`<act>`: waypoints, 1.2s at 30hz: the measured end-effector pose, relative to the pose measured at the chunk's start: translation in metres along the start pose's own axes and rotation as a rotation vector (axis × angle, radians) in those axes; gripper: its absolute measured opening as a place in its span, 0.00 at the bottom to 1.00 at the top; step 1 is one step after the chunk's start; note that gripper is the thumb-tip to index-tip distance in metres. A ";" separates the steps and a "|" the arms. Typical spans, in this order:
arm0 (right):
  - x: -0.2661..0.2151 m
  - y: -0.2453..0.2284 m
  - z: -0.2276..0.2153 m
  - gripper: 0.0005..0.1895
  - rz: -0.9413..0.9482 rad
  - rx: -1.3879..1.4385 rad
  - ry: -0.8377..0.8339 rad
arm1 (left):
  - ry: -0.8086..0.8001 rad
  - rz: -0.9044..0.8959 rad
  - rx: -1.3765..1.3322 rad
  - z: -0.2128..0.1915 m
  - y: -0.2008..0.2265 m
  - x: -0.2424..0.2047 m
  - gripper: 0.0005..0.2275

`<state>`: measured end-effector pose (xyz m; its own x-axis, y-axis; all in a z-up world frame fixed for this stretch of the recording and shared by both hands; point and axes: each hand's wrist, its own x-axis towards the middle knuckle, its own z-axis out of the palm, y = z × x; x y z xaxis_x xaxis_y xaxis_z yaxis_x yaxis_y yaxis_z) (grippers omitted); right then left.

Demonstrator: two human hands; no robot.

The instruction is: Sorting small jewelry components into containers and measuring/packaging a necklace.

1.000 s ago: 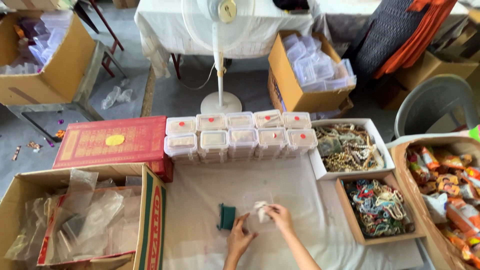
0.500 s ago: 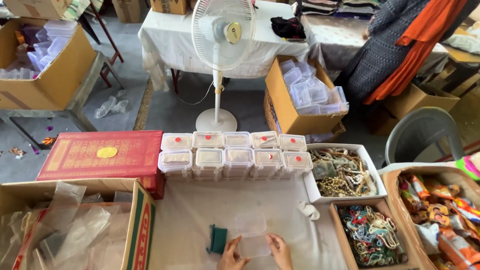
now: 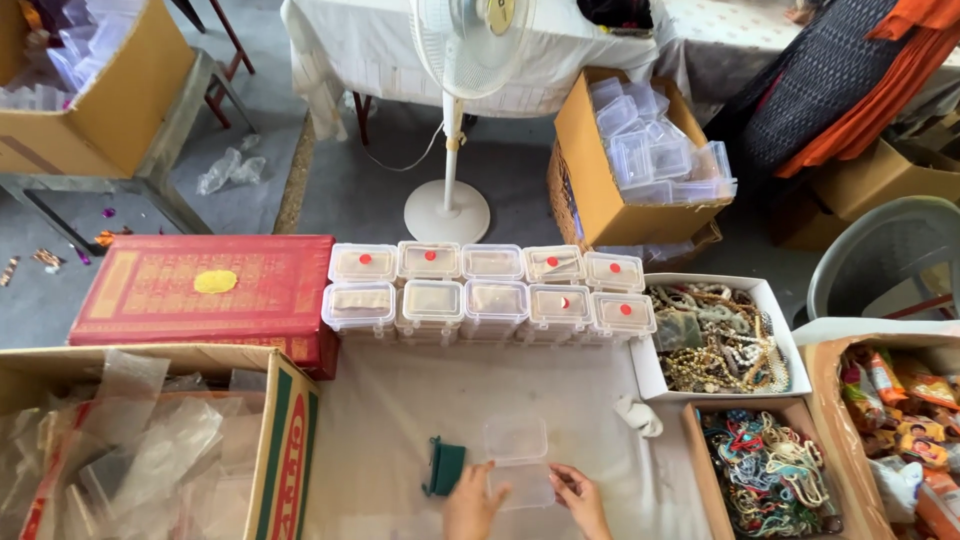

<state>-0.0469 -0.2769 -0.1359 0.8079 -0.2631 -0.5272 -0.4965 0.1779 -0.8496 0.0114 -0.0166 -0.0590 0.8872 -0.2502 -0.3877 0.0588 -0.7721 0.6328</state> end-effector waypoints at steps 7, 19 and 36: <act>-0.016 -0.024 0.007 0.18 0.029 -0.041 0.018 | 0.553 -0.143 0.111 -0.091 -0.005 -0.013 0.25; -0.028 -0.041 0.014 0.18 0.001 -0.063 0.007 | 0.357 -0.366 -0.267 -0.079 -0.020 -0.009 0.34; -0.050 -0.085 0.030 0.18 0.035 -0.101 0.033 | 0.373 -0.480 -0.394 -0.100 -0.003 -0.023 0.26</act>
<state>-0.0355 -0.2502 -0.0367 0.7797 -0.2898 -0.5551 -0.5547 0.0916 -0.8270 0.0362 0.0499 0.0154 0.8150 0.3342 -0.4734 0.5794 -0.4609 0.6722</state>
